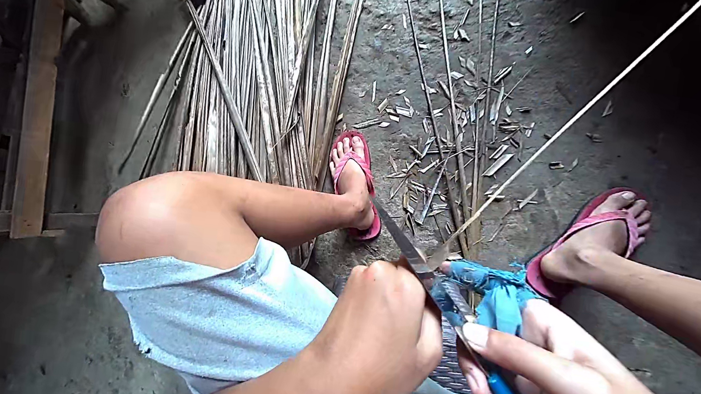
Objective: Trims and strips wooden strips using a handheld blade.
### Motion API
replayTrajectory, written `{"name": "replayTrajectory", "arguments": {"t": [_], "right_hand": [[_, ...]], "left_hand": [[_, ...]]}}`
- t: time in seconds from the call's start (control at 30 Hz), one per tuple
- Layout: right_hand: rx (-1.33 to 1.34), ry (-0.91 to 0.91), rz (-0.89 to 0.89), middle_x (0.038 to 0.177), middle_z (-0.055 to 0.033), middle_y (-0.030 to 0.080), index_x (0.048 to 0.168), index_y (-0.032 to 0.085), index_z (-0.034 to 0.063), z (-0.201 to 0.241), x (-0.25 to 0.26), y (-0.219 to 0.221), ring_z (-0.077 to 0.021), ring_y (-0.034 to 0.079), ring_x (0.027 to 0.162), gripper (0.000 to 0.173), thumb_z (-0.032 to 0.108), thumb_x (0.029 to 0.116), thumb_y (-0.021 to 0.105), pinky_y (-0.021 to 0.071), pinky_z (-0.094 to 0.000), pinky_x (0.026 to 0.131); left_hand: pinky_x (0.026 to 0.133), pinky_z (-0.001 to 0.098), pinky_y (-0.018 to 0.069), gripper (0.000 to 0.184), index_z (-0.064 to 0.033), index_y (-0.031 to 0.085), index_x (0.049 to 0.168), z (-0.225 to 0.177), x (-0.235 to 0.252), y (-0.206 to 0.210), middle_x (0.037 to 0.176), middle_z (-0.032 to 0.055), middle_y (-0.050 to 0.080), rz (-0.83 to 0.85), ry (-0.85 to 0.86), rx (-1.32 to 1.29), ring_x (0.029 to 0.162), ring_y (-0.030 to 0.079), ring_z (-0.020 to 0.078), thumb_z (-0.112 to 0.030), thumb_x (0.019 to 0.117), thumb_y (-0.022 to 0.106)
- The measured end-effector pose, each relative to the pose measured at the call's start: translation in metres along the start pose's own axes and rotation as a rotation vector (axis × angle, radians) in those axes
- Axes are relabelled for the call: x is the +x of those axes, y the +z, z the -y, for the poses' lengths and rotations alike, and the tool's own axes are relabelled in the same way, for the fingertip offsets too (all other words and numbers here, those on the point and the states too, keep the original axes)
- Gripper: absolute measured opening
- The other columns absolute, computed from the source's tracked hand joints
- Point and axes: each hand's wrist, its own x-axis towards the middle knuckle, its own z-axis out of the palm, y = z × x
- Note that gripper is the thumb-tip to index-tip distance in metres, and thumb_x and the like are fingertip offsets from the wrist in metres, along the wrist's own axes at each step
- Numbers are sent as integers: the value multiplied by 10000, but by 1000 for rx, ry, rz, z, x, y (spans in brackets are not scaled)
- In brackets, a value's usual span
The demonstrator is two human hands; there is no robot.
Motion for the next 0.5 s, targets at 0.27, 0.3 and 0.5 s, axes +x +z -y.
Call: {"name": "replayTrajectory", "arguments": {"t": [0.27, 0.3, 0.5], "right_hand": [[24, 28, 3, 631, 31, 653, 930, 511, 103, -1, 1, -3, 9, 556, 437, 210, -25, 1020, 371, 451, -106, 416], [33, 37, 5, 626, 31, 650, 922, 511, 106, -1, 1, -3, 9, 553, 436, 217, -20, 1022, 364, 447, -105, 416], [74, 69, 20, 622, 22, 651, 932, 507, 99, -5, 3, -1, 6, 556, 436, 203, -21, 1019, 368, 445, -106, 413]], "left_hand": [[575, 325, 505, 294, 14, 708, 1072, -2, 3, -5, 689, 86, 643, 140, -79, 27, 625, 656, 185, -77, 943, 461], [569, 344, 498, 301, 5, 702, 1108, -2, 4, -5, 683, 89, 639, 146, -93, 57, 623, 657, 203, -87, 956, 460], [631, 317, 514, 214, 21, 685, 909, 0, 2, -5, 752, 118, 654, 143, -84, 14, 724, 672, 196, -66, 945, 492]]}}
